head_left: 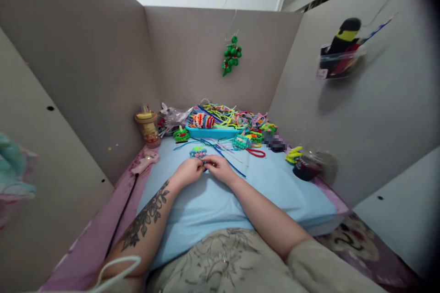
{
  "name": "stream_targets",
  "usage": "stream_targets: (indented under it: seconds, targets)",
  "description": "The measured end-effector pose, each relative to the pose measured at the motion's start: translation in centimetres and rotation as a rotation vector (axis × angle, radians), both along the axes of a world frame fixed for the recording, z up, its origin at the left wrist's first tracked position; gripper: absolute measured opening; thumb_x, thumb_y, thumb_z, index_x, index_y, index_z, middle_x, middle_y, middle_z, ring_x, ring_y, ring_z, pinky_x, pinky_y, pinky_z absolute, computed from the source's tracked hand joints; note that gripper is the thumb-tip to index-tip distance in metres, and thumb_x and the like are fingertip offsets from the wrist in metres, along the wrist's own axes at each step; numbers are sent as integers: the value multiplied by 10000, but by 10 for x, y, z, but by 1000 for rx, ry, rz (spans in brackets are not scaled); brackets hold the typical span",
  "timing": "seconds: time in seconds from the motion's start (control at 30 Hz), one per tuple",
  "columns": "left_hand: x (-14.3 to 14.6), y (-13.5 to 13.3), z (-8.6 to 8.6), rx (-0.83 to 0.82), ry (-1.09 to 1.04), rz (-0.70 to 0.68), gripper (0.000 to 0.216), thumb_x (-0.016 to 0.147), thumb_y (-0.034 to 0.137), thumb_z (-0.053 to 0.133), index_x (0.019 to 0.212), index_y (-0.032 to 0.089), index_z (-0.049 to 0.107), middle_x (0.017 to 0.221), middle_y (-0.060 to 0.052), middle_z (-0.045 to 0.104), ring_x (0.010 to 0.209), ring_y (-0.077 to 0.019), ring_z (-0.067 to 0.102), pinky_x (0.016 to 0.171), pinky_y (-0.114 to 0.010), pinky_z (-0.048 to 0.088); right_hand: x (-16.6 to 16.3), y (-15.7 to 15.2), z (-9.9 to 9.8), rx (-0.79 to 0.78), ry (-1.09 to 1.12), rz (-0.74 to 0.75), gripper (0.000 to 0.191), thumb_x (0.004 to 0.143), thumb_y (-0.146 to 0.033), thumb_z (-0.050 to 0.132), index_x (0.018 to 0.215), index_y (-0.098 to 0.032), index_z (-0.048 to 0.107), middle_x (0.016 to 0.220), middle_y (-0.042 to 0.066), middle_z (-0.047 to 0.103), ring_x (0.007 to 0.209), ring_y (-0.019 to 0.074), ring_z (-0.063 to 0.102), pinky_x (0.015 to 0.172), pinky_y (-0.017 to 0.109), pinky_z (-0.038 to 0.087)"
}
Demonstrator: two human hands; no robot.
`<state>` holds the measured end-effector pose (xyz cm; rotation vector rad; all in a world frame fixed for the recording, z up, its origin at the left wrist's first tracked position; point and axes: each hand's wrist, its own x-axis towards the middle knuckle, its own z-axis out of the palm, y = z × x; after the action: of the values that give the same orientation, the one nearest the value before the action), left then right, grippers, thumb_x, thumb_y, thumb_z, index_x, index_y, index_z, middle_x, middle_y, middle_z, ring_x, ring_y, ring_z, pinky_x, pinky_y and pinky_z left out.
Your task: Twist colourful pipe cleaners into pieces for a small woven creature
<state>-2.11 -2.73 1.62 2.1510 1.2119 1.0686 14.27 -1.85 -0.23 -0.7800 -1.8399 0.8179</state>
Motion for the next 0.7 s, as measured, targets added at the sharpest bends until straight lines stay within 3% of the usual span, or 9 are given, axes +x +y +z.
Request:
stream_targets:
  seconds: [0.1, 0.23, 0.53, 0.7]
  targets:
    - [-1, 0, 1, -20, 113, -56, 161, 692, 256, 564, 558, 185, 617, 544, -41, 602, 525, -160, 503, 551, -248, 350, 1, -1, -1, -30, -1, -8, 120, 728, -229, 576, 805, -202, 664, 788, 26, 634, 624, 128, 561, 613, 260, 448]
    - [-1, 1, 4, 20, 168, -58, 186, 744, 232, 507, 610, 174, 622, 603, -35, 609, 590, -159, 516, 587, -252, 359, 0, 2, -4, -196, 124, -3, 119, 741, -300, 575, 758, -187, 608, 593, -16, 574, 485, 104, 517, 501, 233, 429]
    - [6, 4, -1, 126, 4, 107, 146, 791, 228, 487, 732, 159, 602, 733, -41, 603, 691, -146, 530, 613, -239, 386, -5, 9, -1, -513, 574, -6, 296, 585, -356, 729, 726, -161, 555, 615, -13, 619, 593, 133, 619, 610, 260, 491]
    - [3, 4, 3, 214, 3, 113, 140, 798, 206, 478, 739, 164, 597, 762, -51, 597, 739, -157, 530, 662, -249, 397, -4, 6, -1, -633, 528, 87, 278, 518, -298, 773, 642, -138, 582, 556, -18, 611, 586, 141, 622, 625, 264, 476]
